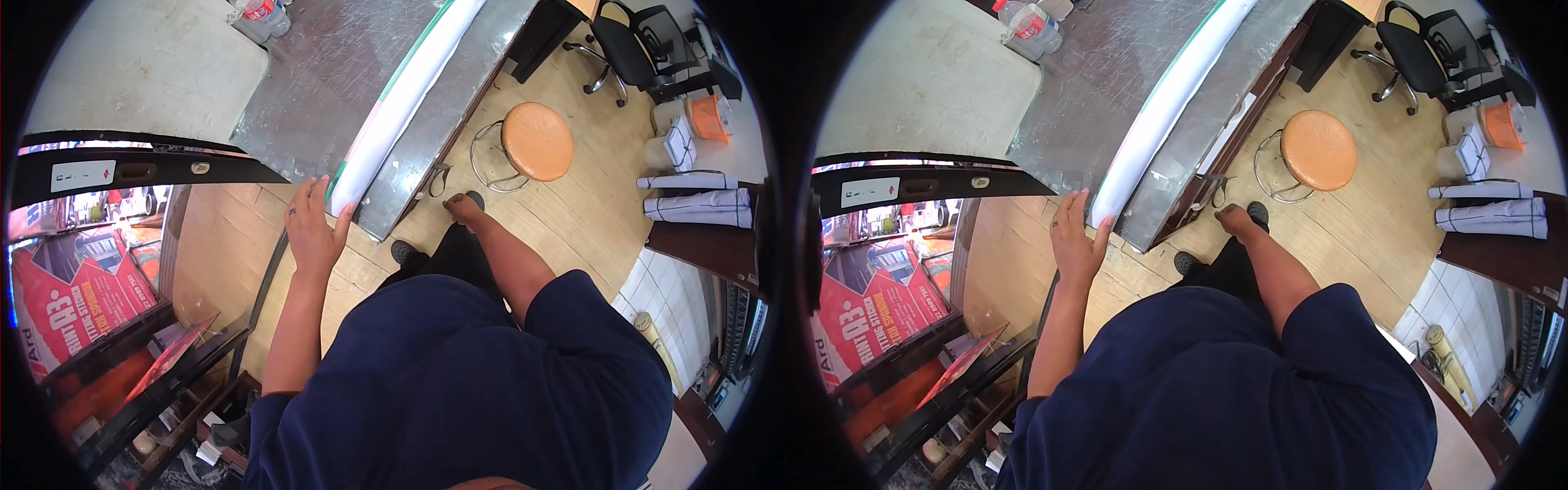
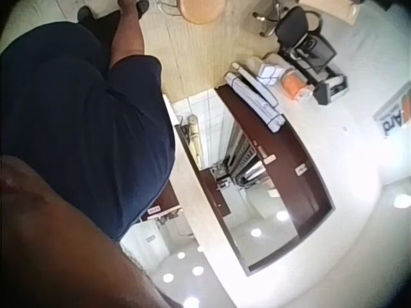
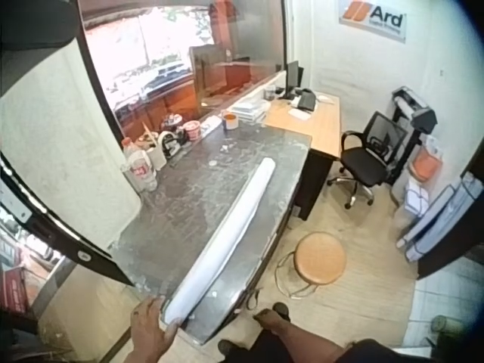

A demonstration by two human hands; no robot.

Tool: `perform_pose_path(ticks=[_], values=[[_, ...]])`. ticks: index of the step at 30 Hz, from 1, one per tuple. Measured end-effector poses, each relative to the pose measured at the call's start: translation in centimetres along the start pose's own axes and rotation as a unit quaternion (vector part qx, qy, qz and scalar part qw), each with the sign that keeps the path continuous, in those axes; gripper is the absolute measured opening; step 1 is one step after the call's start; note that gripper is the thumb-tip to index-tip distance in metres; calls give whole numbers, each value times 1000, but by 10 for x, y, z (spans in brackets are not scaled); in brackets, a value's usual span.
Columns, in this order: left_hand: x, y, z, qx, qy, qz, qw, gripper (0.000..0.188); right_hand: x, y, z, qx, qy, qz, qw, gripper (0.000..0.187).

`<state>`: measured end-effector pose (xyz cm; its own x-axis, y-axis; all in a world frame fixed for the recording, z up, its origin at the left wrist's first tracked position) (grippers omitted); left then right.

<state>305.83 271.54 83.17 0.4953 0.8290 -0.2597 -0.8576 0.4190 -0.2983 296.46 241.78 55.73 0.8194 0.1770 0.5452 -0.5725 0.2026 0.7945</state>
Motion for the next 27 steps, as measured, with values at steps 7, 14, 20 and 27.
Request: perform_pose_path(ticks=[7,14,20,27], values=[[-45,31,37,87,237,-88,964,25,-31,-70,15,-110,111,37,987,40],[-111,44,-60,517,531,226,632,30,-32,-154,30,-35,203,110,972,38],[-105,69,-159,307,521,488,630,39,27,-58,-25,-102,38,280,954,27],[-156,-47,-52,193,167,-94,962,36,166,35,95,-385,-338,286,810,31]])
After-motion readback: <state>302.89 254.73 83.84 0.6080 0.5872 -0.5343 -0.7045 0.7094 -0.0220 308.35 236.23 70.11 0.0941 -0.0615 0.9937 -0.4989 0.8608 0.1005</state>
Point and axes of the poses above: each hand's wrist, its own y-axis away from the middle knuckle, its own z-axis out of the back of the hand, x = y × z, the point moved 2 cm from there along -y, towards the middle knuckle
